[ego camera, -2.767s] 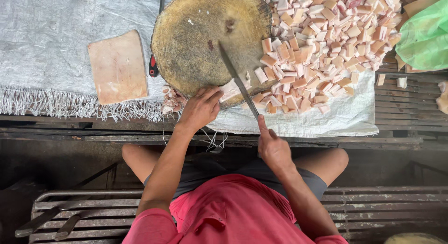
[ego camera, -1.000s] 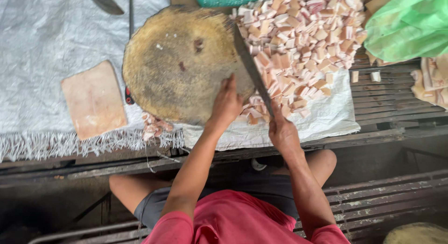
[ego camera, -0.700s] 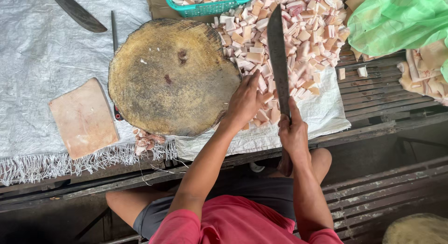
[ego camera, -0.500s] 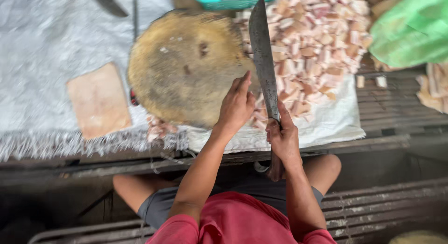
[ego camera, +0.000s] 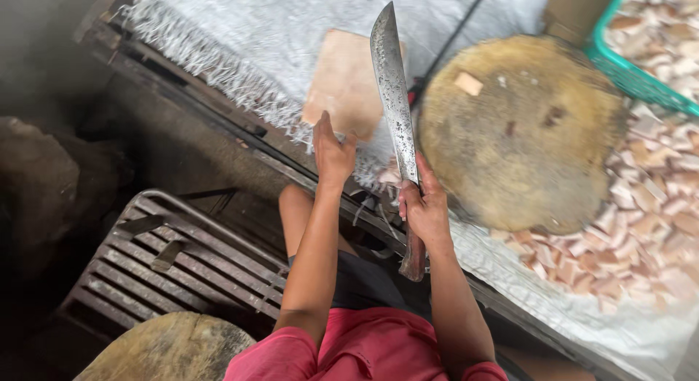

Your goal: The person sits at a low table and uses a large knife to slice rectangular blocks of white meat into smaller cubes on a round wooden cutting board. The cut pieces are pushed onto a white cloth next to the board, accumulating into a large pile.

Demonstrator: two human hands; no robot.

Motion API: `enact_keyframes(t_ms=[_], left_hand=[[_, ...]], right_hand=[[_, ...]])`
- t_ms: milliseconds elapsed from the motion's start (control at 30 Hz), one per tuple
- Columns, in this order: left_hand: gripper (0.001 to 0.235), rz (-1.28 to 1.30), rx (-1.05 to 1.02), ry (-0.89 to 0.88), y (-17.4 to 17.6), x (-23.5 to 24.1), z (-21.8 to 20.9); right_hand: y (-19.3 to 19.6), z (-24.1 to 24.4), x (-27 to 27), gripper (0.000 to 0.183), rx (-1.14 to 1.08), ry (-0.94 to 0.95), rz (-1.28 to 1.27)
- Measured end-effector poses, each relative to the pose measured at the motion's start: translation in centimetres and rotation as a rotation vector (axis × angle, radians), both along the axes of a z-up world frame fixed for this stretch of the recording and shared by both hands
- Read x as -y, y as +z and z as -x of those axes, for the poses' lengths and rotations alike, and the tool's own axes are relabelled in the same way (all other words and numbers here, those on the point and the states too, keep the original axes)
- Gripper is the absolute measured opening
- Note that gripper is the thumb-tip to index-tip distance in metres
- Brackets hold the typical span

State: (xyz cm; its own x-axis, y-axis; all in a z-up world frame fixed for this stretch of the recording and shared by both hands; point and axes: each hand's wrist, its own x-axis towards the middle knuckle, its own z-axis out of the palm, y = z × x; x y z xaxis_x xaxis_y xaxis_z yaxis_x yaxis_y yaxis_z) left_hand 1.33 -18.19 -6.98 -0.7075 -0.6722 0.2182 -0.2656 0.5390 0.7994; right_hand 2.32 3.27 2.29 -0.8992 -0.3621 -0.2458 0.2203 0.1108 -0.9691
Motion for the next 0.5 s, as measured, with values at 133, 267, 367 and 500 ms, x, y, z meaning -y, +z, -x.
enact_keyframes(t_ms=[133, 267, 367, 500], left_hand=[[0.089, -0.105, -0.025, 0.219, -5.5, 4.0, 1.1], [0.1, -0.274, 0.111, 0.327, -4.1, 5.5, 3.0], [0.096, -0.405, 0.196, 0.259, -1.7, 5.6, 3.5], [0.092, -0.244, 0.173, 0.238, 0.1, 4.2, 2.8]], right_hand=[[-2.5, 0.5, 3.7, 0.068, 0.037, 0.032, -0.047], [-3.8, 0.6, 5.0, 0.069, 0.066, 0.043, -0.048], [-4.5, 1.1, 5.5, 0.067, 0.056, 0.054, -0.092], [-5.6, 1.2, 6.4, 0.068, 0.073, 0.055, -0.058]])
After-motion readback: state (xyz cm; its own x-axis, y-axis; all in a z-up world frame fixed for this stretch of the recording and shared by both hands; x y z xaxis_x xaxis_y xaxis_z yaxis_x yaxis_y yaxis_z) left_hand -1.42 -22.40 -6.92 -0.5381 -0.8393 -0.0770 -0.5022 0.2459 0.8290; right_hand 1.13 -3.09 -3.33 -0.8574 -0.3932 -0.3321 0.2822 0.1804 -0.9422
